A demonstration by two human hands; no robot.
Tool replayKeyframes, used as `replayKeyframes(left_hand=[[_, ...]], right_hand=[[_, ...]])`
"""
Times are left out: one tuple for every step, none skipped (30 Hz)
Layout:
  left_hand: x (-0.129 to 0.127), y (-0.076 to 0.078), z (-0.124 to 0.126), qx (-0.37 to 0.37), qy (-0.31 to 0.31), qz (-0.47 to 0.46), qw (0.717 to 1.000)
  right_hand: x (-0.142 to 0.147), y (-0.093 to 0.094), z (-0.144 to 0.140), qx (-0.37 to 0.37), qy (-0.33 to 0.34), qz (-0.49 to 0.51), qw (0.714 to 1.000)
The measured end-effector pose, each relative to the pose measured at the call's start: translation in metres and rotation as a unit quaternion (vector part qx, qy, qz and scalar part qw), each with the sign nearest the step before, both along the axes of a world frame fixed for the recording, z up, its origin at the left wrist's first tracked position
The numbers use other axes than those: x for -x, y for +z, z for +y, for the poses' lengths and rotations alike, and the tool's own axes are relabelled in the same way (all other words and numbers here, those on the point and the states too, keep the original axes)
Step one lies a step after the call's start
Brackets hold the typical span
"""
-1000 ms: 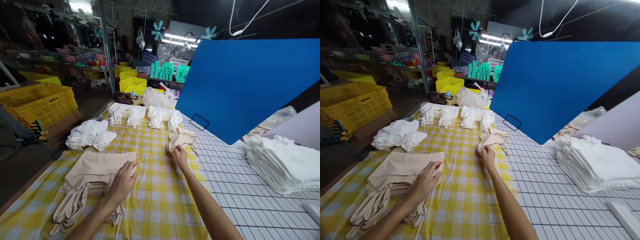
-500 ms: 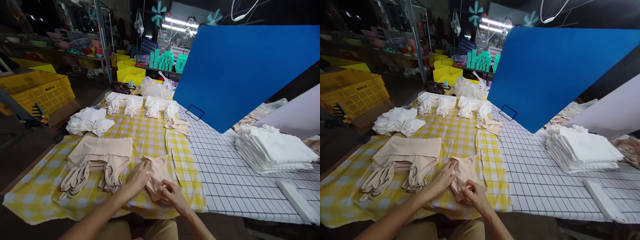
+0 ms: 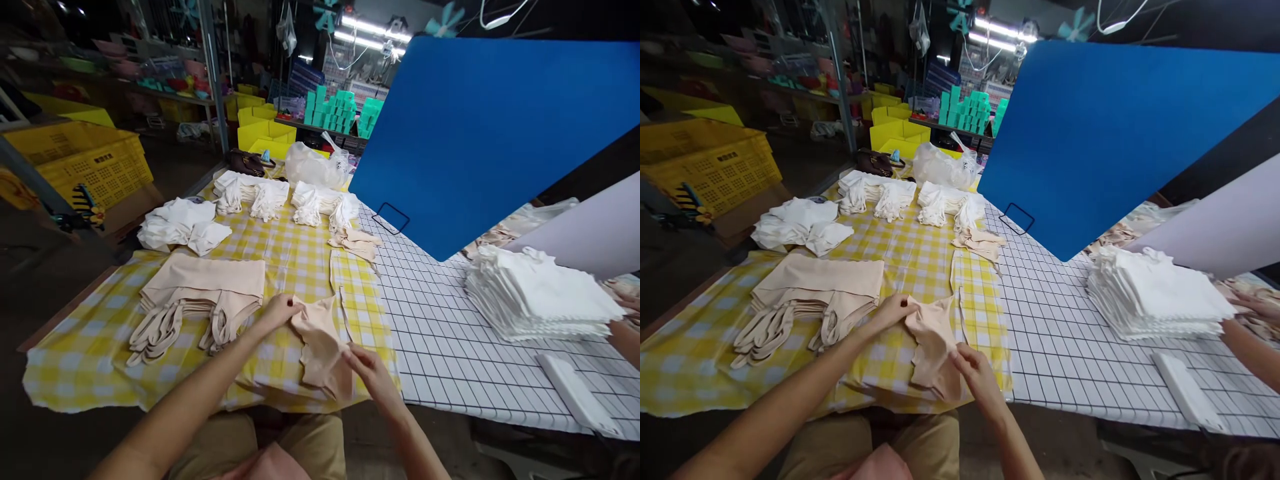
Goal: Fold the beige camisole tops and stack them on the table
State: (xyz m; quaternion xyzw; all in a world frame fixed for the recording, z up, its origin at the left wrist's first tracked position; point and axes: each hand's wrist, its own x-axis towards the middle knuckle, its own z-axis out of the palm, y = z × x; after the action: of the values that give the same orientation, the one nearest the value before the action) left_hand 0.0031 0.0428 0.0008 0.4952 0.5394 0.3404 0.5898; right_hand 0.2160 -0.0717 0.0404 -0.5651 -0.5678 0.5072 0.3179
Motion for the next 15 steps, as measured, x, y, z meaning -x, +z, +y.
replayKeyframes(left_hand=[[0.001, 0.004, 0.003, 0.013, -0.006, -0.028, 1.000], [0.001, 0.009, 0.007, 0.026, -0.008, -0.061, 0.998], [0.001, 0.015, 0.010, 0.033, -0.009, -0.091, 0.995], [0.001, 0.023, 0.013, 0.040, -0.007, -0.127, 0.991], [0.001, 0.031, 0.015, 0.053, -0.003, -0.175, 0.983], [0.001, 0.039, 0.015, 0.073, 0.002, -0.236, 0.969], [0.001, 0.046, 0.015, 0.097, 0.012, -0.304, 0.948], [0.001, 0.050, 0.013, 0.124, 0.028, -0.370, 0.920], [0.001, 0.052, 0.010, 0.149, 0.053, -0.427, 0.890], [0.001, 0.050, 0.006, 0.172, 0.084, -0.462, 0.866], [0.002, 0.046, 0.001, 0.186, 0.116, -0.474, 0.853], [0.002, 0.039, -0.004, 0.201, 0.144, -0.473, 0.846], [0.003, 0.030, -0.010, 0.216, 0.165, -0.465, 0.842], [0.004, 0.022, -0.016, 0.231, 0.178, -0.454, 0.842], [0.006, 0.013, -0.021, 0.244, 0.182, -0.443, 0.843]], right_hand=[[-0.005, 0.002, 0.002, 0.002, -0.030, 0.024, 0.999], [-0.009, 0.005, 0.005, -0.002, -0.061, 0.052, 0.997], [-0.014, 0.008, 0.008, -0.012, -0.085, 0.079, 0.993], [-0.018, 0.013, 0.010, -0.025, -0.100, 0.100, 0.990], [-0.020, 0.018, 0.012, -0.041, -0.102, 0.111, 0.988], [-0.022, 0.024, 0.013, -0.055, -0.093, 0.109, 0.988], [-0.022, 0.028, 0.013, -0.065, -0.076, 0.094, 0.991], [-0.021, 0.030, 0.013, -0.069, -0.053, 0.069, 0.994], [-0.019, 0.030, 0.012, -0.064, -0.026, 0.037, 0.997], [-0.016, 0.027, 0.010, -0.049, 0.003, 0.004, 0.999], [-0.012, 0.021, 0.008, -0.025, 0.033, -0.026, 0.999], [-0.008, 0.014, 0.006, 0.000, 0.059, -0.053, 0.997], [-0.004, 0.005, 0.004, 0.022, 0.080, -0.074, 0.994], [0.000, -0.003, 0.002, 0.040, 0.096, -0.087, 0.991], [0.004, -0.011, 0.000, 0.050, 0.105, -0.092, 0.989]])
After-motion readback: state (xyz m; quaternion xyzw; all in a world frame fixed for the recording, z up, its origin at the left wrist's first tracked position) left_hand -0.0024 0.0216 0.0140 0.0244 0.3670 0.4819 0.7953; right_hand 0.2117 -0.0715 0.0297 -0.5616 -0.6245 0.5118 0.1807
